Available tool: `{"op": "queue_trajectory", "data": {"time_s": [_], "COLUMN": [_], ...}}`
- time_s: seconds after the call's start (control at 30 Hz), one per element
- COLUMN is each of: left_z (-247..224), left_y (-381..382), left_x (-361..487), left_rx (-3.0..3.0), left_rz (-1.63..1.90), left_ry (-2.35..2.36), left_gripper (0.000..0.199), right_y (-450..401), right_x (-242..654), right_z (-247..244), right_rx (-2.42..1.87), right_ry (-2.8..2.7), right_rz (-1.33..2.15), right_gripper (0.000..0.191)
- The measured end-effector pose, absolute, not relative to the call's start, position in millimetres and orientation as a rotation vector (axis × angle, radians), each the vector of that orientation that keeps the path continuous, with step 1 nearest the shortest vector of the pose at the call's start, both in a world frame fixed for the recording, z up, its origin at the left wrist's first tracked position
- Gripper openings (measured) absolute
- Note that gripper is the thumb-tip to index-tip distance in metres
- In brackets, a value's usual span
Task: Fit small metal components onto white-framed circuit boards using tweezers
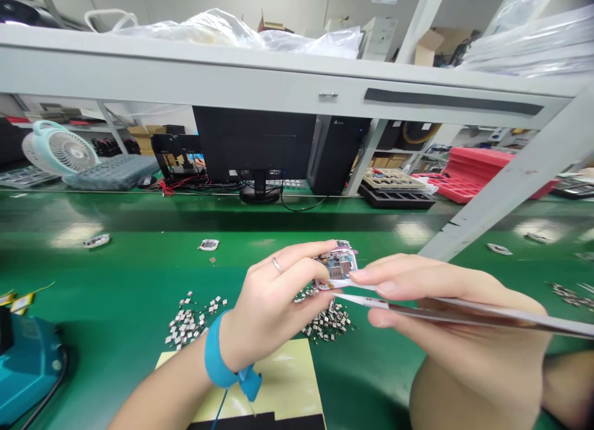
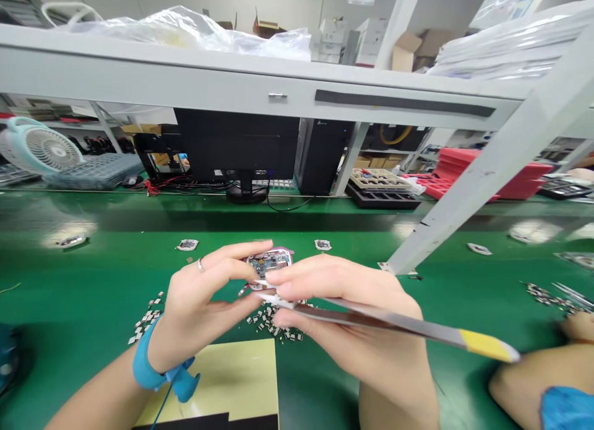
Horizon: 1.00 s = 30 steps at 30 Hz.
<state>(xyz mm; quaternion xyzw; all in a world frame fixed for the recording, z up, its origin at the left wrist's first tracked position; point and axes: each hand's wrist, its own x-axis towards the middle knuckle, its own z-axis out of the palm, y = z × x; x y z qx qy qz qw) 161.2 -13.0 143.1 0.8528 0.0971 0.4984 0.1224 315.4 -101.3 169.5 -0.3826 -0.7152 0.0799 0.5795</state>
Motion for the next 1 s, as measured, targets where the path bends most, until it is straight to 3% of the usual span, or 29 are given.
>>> {"op": "queue_trajectory", "data": {"time_s": [0.6,1.0], "left_z": [145.4,146.6], "left_y": [-16.8,-18.2], "left_x": [153.0,151.9], "left_rx": [2.236,2.238], "left_rz": [1.39,1.39], "left_ry": [0.139,0.098], "left_gripper": [0.016,0.011], "right_y": [-102.9,-105.8], "right_x": [305.7,310.3], "right_z": [167.0,166.4], "right_rx": [-0.93,-0.861], "right_ry": [-1.56,-1.598], "right_rz": [0.041,0.223], "right_gripper": [0.031,0.032]}}
